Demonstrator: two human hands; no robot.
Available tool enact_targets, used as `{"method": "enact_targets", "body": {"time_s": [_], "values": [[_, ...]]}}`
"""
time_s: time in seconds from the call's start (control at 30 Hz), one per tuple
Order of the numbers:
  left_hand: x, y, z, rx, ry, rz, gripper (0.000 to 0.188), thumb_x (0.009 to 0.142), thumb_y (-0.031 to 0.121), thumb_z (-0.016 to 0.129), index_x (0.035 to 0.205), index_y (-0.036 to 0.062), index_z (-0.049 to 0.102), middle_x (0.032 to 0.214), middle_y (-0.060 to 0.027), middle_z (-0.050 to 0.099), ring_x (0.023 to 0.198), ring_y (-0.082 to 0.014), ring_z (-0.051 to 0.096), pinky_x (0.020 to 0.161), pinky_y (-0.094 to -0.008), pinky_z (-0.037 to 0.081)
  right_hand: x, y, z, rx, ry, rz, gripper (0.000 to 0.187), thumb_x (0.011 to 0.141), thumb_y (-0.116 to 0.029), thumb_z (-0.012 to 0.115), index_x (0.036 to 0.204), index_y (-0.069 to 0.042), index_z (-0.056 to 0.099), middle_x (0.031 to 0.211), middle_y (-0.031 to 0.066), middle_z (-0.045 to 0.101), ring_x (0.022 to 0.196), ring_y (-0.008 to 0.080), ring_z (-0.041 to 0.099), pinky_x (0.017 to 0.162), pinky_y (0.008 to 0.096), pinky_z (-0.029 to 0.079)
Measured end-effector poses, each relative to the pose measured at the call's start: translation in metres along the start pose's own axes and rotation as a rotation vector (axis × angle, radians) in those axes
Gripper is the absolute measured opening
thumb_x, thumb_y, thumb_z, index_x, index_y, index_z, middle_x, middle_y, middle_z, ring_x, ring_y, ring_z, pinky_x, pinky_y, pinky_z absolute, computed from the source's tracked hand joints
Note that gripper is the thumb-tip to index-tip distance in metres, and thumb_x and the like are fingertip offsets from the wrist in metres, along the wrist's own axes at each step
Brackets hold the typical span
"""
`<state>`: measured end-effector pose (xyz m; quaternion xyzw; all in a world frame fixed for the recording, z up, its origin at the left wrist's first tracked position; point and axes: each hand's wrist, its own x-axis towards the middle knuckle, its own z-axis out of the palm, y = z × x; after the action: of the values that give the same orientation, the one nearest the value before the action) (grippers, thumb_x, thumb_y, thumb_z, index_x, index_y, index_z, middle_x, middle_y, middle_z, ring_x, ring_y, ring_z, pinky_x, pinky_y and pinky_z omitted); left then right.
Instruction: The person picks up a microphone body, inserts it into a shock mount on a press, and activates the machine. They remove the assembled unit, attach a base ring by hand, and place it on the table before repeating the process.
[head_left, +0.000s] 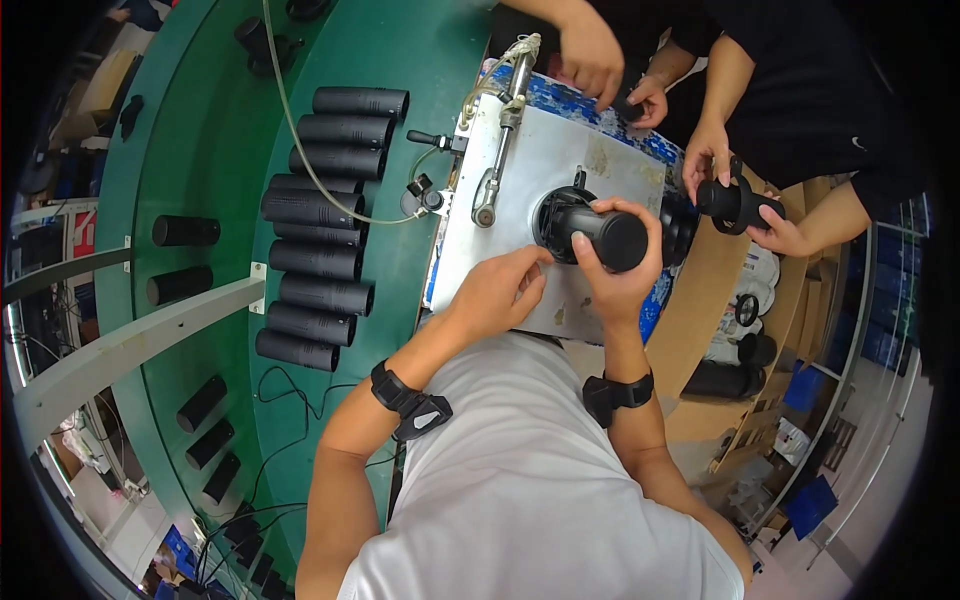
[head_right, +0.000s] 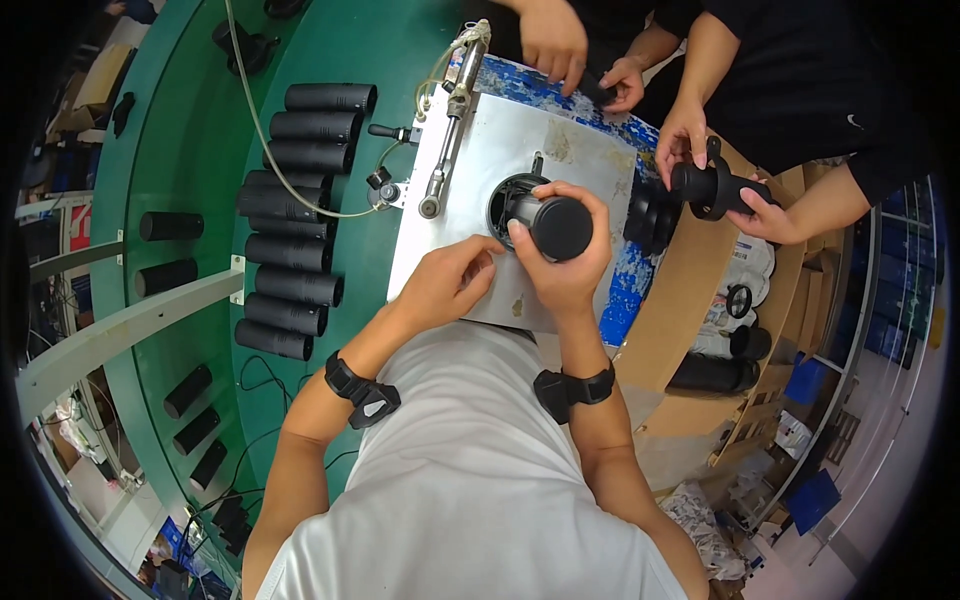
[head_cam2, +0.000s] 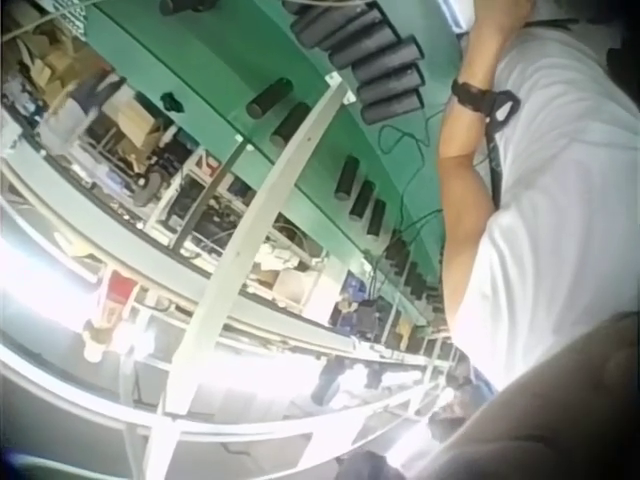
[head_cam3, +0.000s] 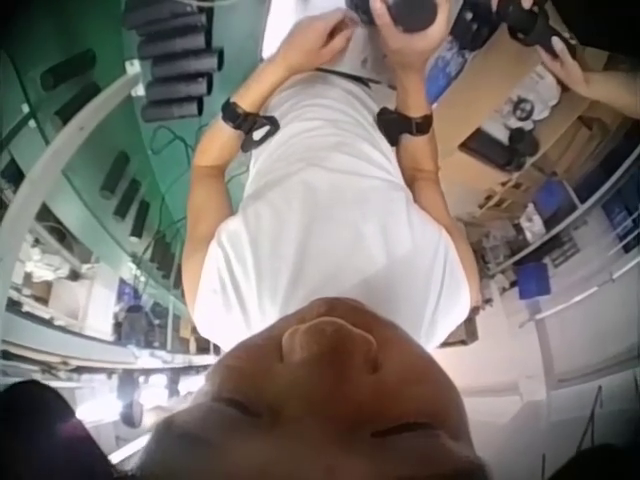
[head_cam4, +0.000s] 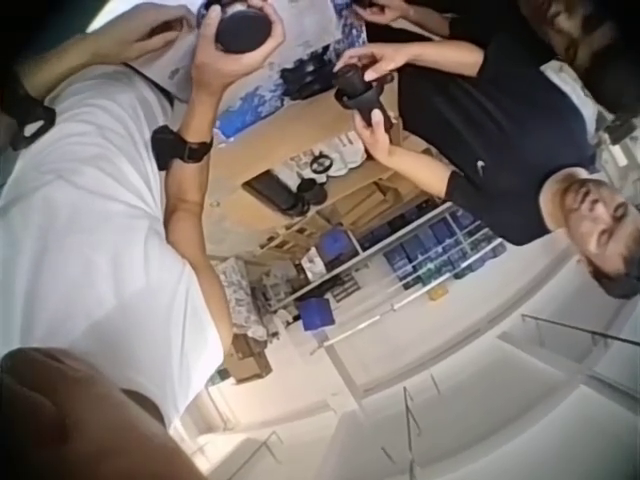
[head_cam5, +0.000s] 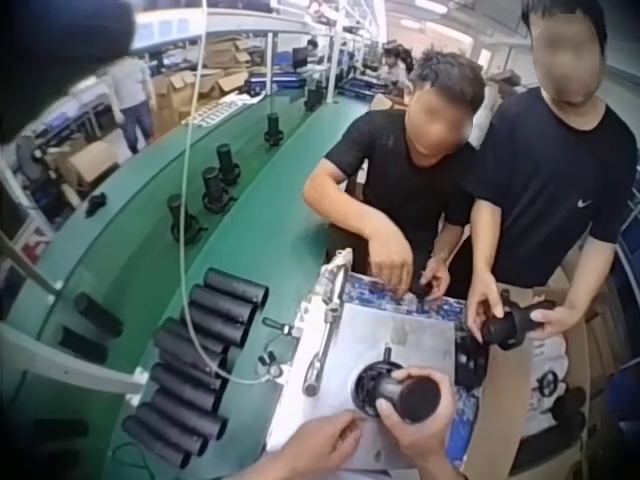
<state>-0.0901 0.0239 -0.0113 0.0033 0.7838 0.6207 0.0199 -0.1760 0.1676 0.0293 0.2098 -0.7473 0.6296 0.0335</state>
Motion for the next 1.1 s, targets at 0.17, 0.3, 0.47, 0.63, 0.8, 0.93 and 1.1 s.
{"method": "enact_targets", "body": {"time_s": [0.17, 0.3, 0.47, 0.63, 0.8, 0.93, 1.1], "values": [[0.002, -0.011, 0.005, 0.136, 0.029, 0.078, 0.017, 0.088, 0.009, 0.058, 0.103, 0.0019, 0.060, 0.072, -0.0073, 0.061, 0.062, -0.0207, 0.060, 0.062, -0.0309, 0.049, 0.026, -0.039, -0.010, 0.018, 0.083, -0.295, 0.047, 0.078, -0.008, 0.070, 0.117, 0.003, 0.046, 0.104, 0.0138, 0.059, 0.098, 0.0214, 0.057, 0.094, 0.0344, 0.045], [0.000, -0.016, 0.000, -0.155, -0.035, -0.152, 0.026, 0.090, 0.009, 0.058, 0.115, 0.0044, 0.057, 0.088, -0.0054, 0.064, 0.075, -0.0147, 0.063, 0.070, -0.0286, 0.049, 0.051, -0.059, -0.027, -0.062, 0.044, -0.256, 0.049, 0.078, -0.012, 0.069, 0.118, 0.003, 0.046, 0.102, 0.0130, 0.058, 0.095, 0.0209, 0.057, 0.091, 0.0346, 0.046], [0.011, 0.006, -0.006, -0.678, -0.054, -0.129, 0.079, 0.087, 0.023, 0.069, 0.149, 0.0094, 0.022, 0.136, -0.0128, 0.042, 0.115, -0.0190, 0.053, 0.093, -0.0312, 0.045, 0.034, -0.045, -0.037, 0.433, 0.112, -0.080, 0.048, 0.081, -0.022, 0.065, 0.120, 0.000, 0.046, 0.107, 0.0134, 0.052, 0.103, 0.0257, 0.053, 0.097, 0.0402, 0.042], [0.017, 0.049, 0.012, -1.239, -0.077, -0.037, 0.117, 0.069, 0.028, 0.085, 0.153, 0.0103, 0.006, 0.136, -0.0140, 0.042, 0.124, -0.0232, 0.046, 0.104, -0.0365, 0.038, 0.007, -0.060, -0.027, 0.618, 0.102, 0.023, 0.054, 0.081, -0.026, 0.066, 0.124, -0.003, 0.042, 0.107, 0.0111, 0.051, 0.104, 0.0268, 0.053, 0.101, 0.0446, 0.039], [0.022, 0.066, 0.027, -1.153, 0.013, 0.059, 0.117, 0.065, 0.026, 0.084, 0.153, 0.0139, 0.008, 0.127, -0.0120, 0.048, 0.118, -0.0210, 0.048, 0.103, -0.0328, 0.035, -0.002, -0.060, -0.046, 0.873, 0.123, 0.046, 0.049, 0.085, -0.024, 0.062, 0.124, -0.007, 0.038, 0.108, 0.0074, 0.045, 0.107, 0.0232, 0.045, 0.104, 0.0426, 0.035], [0.016, 0.083, 0.028, -0.946, -0.035, 0.110, 0.094, 0.068, 0.018, 0.079, 0.144, 0.0131, 0.025, 0.123, -0.0075, 0.043, 0.112, -0.0171, 0.046, 0.098, -0.0289, 0.036, 0.003, -0.057, -0.074, 0.977, 0.134, 0.047, 0.042, 0.090, -0.024, 0.058, 0.122, -0.004, 0.041, 0.107, 0.0079, 0.045, 0.104, 0.0216, 0.046, 0.101, 0.0398, 0.037], [0.002, 0.127, 0.031, -0.748, -0.125, 0.114, 0.094, 0.065, 0.005, 0.078, 0.141, 0.0160, 0.023, 0.123, -0.0053, 0.038, 0.108, -0.0141, 0.047, 0.091, -0.0290, 0.042, 0.003, -0.053, -0.118, 1.155, 0.113, -0.058, 0.046, 0.088, -0.029, 0.059, 0.121, -0.003, 0.040, 0.103, 0.0069, 0.045, 0.095, 0.0197, 0.046, 0.094, 0.0362, 0.037]]}}
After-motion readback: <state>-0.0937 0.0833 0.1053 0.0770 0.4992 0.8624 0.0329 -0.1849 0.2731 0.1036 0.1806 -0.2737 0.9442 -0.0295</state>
